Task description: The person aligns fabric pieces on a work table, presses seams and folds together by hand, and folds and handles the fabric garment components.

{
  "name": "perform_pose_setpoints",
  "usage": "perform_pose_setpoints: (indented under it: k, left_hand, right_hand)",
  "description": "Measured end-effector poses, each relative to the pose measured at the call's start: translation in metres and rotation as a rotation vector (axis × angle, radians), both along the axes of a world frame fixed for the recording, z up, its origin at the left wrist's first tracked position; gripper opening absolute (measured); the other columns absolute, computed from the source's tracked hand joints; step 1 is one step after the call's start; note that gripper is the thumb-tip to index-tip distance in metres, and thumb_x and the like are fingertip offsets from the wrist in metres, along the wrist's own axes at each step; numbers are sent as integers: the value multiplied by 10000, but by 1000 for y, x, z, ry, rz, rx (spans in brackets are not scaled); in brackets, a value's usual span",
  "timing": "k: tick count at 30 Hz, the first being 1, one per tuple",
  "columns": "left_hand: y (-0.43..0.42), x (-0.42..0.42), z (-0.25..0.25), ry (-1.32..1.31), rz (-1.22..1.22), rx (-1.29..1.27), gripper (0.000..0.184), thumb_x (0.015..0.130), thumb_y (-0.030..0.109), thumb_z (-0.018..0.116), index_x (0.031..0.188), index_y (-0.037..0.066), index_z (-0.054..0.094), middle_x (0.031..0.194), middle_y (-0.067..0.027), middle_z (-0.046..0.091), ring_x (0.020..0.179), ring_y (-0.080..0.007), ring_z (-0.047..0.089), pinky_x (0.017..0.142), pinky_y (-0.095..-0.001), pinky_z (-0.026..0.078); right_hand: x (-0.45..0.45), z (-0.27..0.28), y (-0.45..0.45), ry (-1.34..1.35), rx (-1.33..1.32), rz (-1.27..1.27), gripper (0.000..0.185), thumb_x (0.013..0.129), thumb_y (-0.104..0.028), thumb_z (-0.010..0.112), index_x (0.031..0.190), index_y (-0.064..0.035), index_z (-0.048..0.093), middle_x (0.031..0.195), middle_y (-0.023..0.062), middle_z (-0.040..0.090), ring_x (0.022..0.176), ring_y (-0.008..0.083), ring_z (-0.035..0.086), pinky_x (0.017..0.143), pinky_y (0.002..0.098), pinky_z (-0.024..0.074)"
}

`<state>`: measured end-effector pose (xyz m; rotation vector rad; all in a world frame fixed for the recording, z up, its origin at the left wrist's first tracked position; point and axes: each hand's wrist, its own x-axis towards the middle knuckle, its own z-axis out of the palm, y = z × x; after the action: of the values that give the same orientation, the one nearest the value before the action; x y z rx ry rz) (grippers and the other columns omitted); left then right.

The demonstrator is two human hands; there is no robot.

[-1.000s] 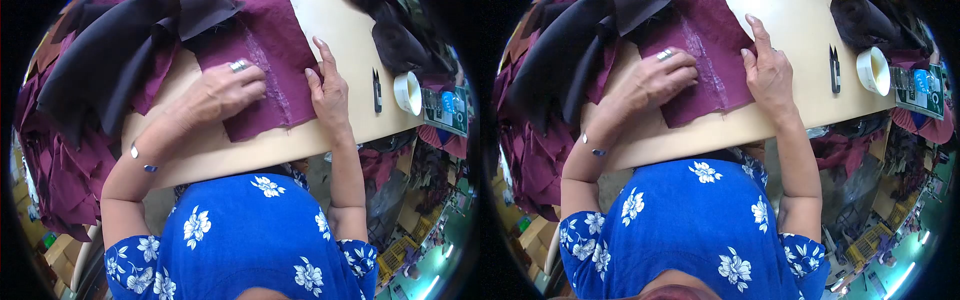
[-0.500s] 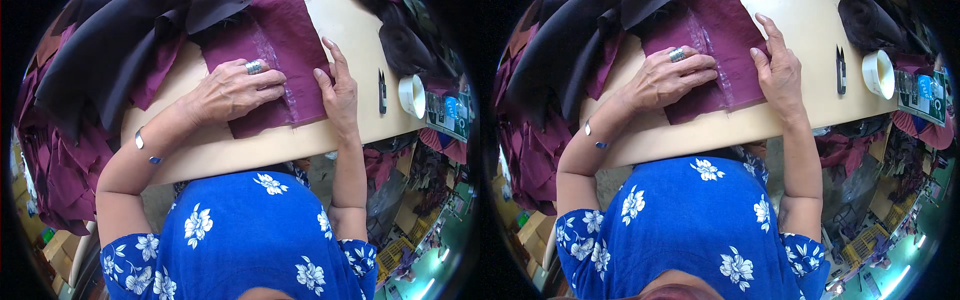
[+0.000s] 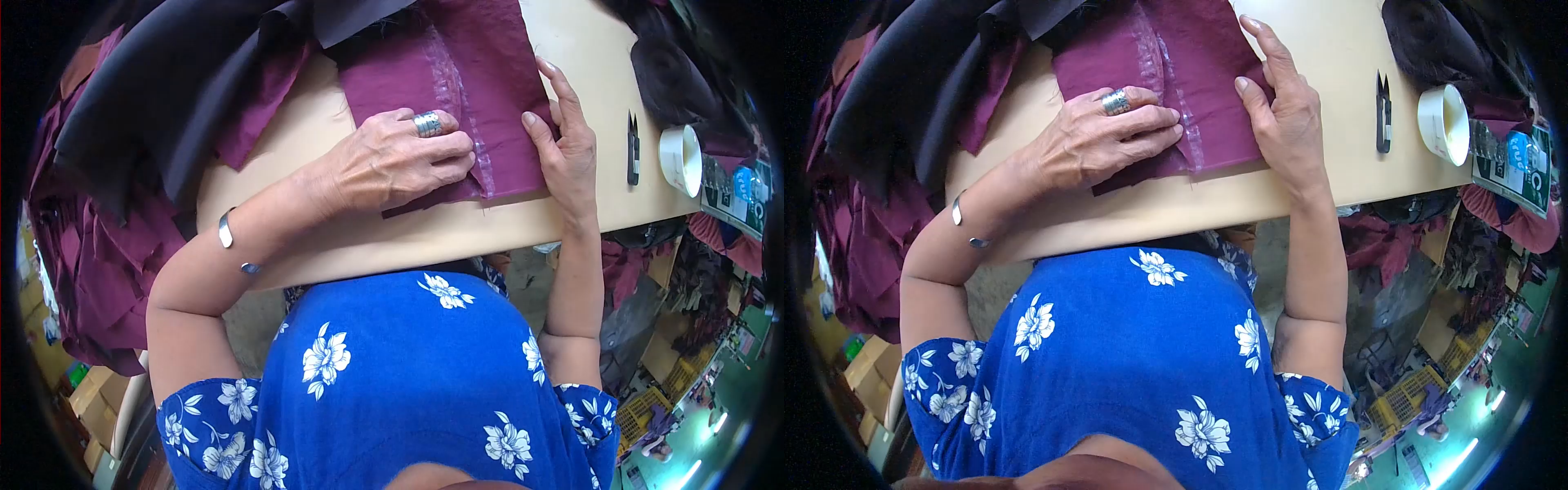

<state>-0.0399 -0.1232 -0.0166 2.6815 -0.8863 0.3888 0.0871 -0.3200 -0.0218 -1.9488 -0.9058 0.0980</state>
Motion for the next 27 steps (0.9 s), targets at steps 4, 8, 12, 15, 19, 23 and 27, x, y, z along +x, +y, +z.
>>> perform_pose_setpoints:
  k: [4, 8, 12, 15, 19, 23, 27]
  left_hand:
    - [0, -1, -1, -25, -5, 31, 372, 724, 200, 533, 1082, 123, 599, 1109, -43, 558, 1000, -201, 556, 766, -314, 510]
    - [-2, -4, 4, -16, -17, 82, 384, 728, 213, 538, 1102, 143, 589, 1115, -28, 558, 997, -198, 555, 737, -299, 509]
    - [-3, -7, 3, -49, -29, 80, 392, 740, 220, 529, 1127, 184, 577, 1123, -9, 556, 1008, -192, 553, 715, -281, 510]
    - [-7, -13, -1, -121, 0, 194, 408, 751, 228, 517, 1157, 220, 557, 1144, 17, 546, 1026, -184, 550, 706, -284, 515]
    - [-10, -17, -1, -121, 5, 239, 450, 767, 248, 504, 1217, 259, 512, 1195, 67, 515, 1060, -192, 540, 691, -302, 518]
    - [-15, -24, 3, -93, 29, 252, 461, 779, 252, 499, 1240, 270, 497, 1218, 63, 502, 1079, -194, 528, 686, -308, 513]
    - [-14, -24, 5, -73, 27, 254, 459, 781, 236, 506, 1240, 243, 502, 1221, 44, 500, 1084, -187, 522, 751, -308, 490]
  right_hand:
    - [0, 0, 2, -38, -8, 26, 566, 812, 8, 584, 1334, -142, 421, 889, 49, 463, 803, 159, 444, 760, 299, 392]
    - [-4, 6, 0, 106, -39, 58, 523, 859, 18, 535, 1352, -23, 366, 1350, 109, 436, 1247, 213, 404, 1059, 342, 304]
    - [-4, 7, 0, 93, -53, 50, 509, 861, 5, 540, 1344, -19, 380, 1343, 115, 444, 1258, 217, 392, 1061, 345, 301]
    - [-4, 8, 0, 63, -58, 60, 503, 861, 2, 543, 1339, -16, 387, 1338, 119, 449, 1256, 218, 396, 1061, 347, 304]
    - [-4, 8, 0, 58, -66, 61, 496, 860, 0, 544, 1333, -15, 395, 1335, 121, 453, 1249, 221, 407, 1059, 352, 309]
    - [-4, 5, -1, 46, -72, 45, 489, 861, -3, 545, 1328, -23, 404, 1327, 121, 463, 1234, 223, 425, 1056, 358, 316]
    - [-6, 6, 1, 0, -106, 20, 481, 863, -11, 546, 1324, -30, 412, 1319, 121, 473, 1226, 223, 437, 1049, 350, 327]
